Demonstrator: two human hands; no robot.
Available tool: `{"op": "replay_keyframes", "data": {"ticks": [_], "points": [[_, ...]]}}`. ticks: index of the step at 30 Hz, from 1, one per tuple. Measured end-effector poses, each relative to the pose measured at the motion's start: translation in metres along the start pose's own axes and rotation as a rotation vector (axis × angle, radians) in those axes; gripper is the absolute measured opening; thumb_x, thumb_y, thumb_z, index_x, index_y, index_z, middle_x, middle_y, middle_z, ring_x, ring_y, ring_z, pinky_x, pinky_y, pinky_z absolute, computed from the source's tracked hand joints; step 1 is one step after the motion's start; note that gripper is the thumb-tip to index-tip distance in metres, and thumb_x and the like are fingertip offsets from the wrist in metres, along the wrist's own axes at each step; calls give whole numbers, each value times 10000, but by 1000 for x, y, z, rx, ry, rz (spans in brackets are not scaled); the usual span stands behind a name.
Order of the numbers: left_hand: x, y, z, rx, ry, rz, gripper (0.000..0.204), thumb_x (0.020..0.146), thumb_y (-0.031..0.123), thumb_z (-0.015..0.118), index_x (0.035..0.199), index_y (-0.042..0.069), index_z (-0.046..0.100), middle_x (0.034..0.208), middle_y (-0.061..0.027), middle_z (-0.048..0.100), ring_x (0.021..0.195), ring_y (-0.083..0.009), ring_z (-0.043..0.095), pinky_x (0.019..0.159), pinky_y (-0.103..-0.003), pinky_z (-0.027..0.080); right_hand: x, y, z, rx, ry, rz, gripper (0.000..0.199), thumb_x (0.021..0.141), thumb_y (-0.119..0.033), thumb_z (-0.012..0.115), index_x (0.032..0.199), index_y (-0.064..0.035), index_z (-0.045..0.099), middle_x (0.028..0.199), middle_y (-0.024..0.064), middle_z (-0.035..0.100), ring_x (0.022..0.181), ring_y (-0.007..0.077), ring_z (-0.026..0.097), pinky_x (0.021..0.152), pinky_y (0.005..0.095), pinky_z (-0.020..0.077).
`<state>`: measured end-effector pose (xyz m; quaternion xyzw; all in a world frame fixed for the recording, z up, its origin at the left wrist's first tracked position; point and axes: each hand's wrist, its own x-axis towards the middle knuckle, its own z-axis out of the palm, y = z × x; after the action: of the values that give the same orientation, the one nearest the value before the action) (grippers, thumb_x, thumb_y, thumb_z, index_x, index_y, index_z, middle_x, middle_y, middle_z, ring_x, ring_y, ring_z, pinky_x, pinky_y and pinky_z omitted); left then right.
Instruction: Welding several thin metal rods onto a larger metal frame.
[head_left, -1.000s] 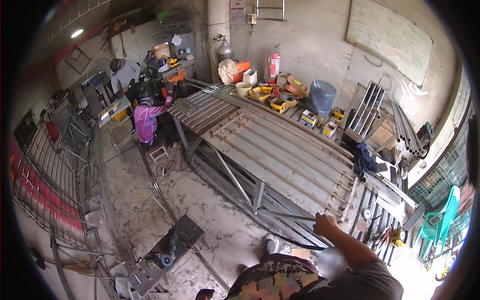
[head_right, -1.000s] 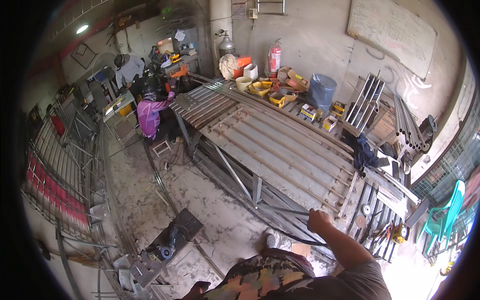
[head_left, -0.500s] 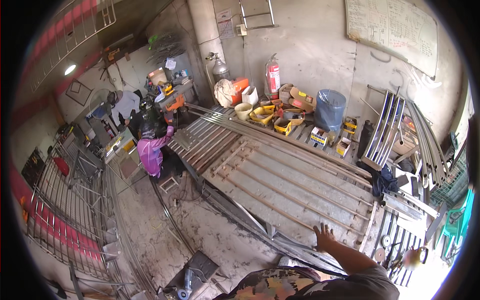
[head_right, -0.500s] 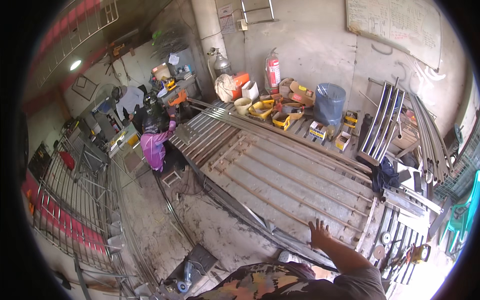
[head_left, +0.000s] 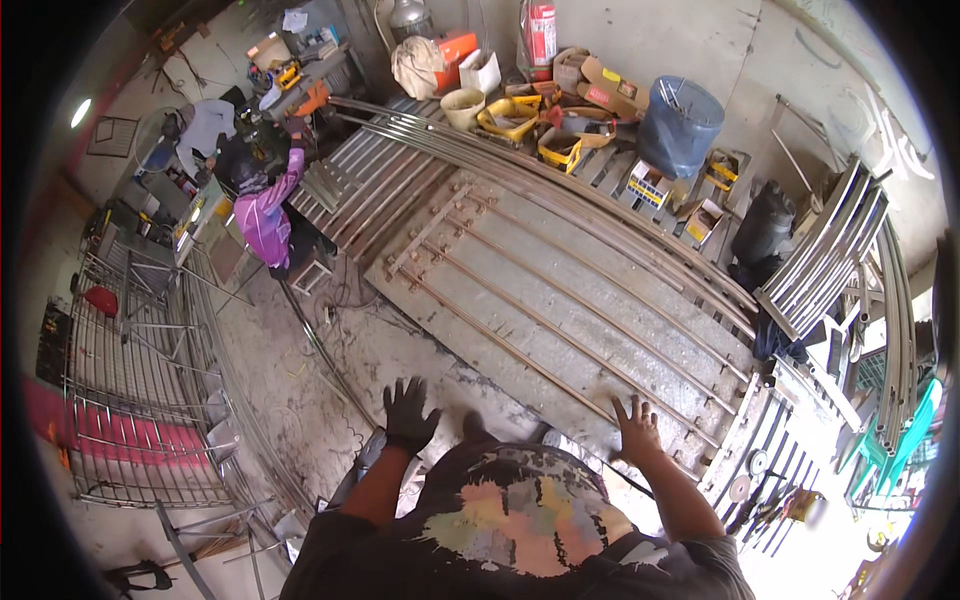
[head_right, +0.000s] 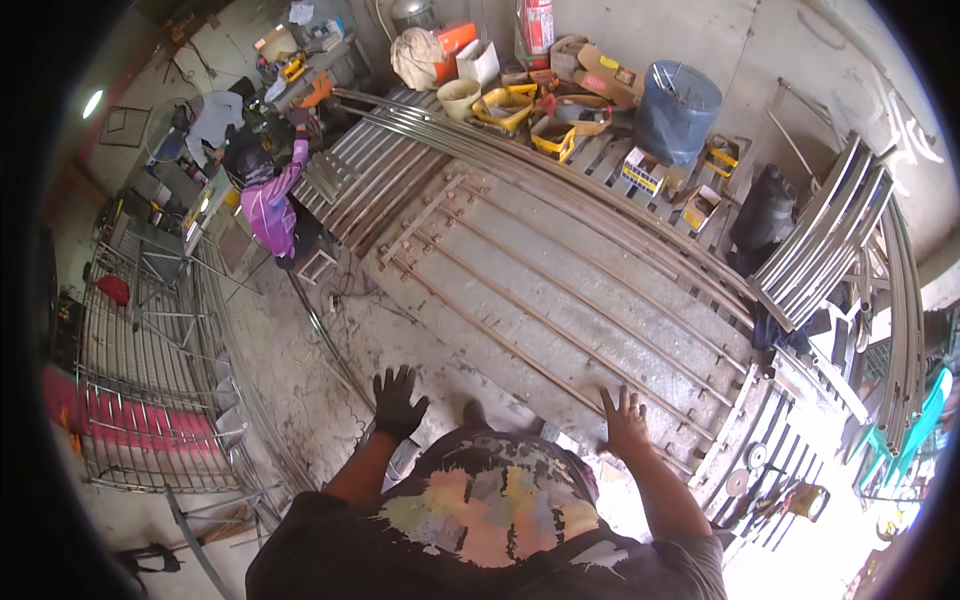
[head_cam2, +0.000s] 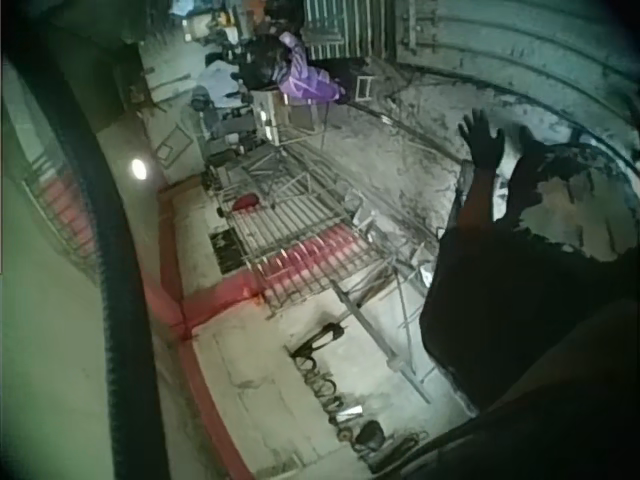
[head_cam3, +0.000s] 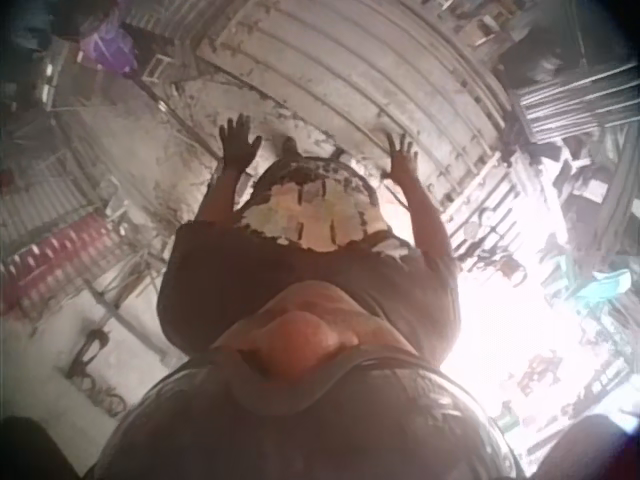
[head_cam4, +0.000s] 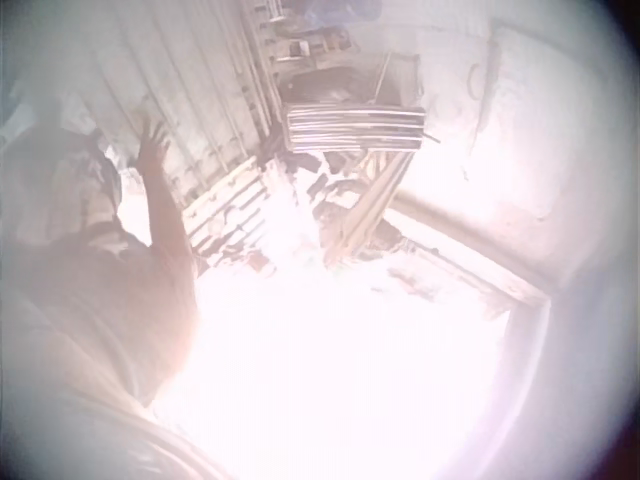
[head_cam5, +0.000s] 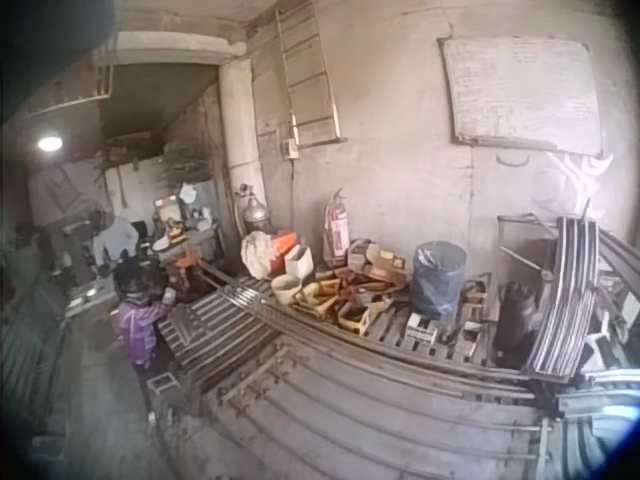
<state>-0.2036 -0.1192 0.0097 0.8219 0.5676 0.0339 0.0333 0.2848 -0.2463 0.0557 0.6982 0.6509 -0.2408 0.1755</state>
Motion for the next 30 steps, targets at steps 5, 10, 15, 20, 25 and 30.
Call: {"op": "replay_keyframes", "data": {"ticks": [5,10,15,20,25,30], "points": [[103,41,-46,-69,28,368,784,925,510,644,1542,52,490,1600,-201,452,1501,-437,341,1246,-608,168,-10,-4,3,116,89,42,1377,546,-342,1026,1673,-211,245,1647,244,302,1479,497,358,1166,607,375],[182,26,-15,-48,19,639,733,928,486,622,1499,36,526,1546,-180,499,1478,-381,383,1247,-559,205,-28,-34,25,491,272,224,864,752,-177,914,1522,-133,524,1545,205,463,1456,413,412,1174,528,388],[225,8,7,-14,-43,795,655,920,439,642,1457,70,573,1481,-136,557,1447,-347,419,1235,-526,246,-24,-72,52,401,466,468,779,849,-140,826,1551,-159,489,1603,179,449,1517,388,370,1244,525,269],[241,12,29,-214,16,845,601,906,417,657,1409,89,628,1332,-93,607,1285,-311,521,1178,-513,322,-18,-86,54,427,541,603,639,883,-187,792,1475,-180,550,1553,159,502,1518,347,388,1242,524,258],[243,8,29,-132,-48,820,502,883,378,693,1318,128,702,1181,-90,674,1126,-313,579,1123,-526,362,7,-86,45,466,646,653,479,862,-338,797,1298,-166,695,1247,92,629,1314,322,542,1184,510,339],[245,14,41,-75,-11,809,409,860,408,719,1183,159,752,1080,-114,686,1096,-345,579,1048,-533,416,12,-75,59,291,711,597,275,877,-343,745,1002,-111,667,1054,95,581,1109,320,561,1066,486,408]]}}
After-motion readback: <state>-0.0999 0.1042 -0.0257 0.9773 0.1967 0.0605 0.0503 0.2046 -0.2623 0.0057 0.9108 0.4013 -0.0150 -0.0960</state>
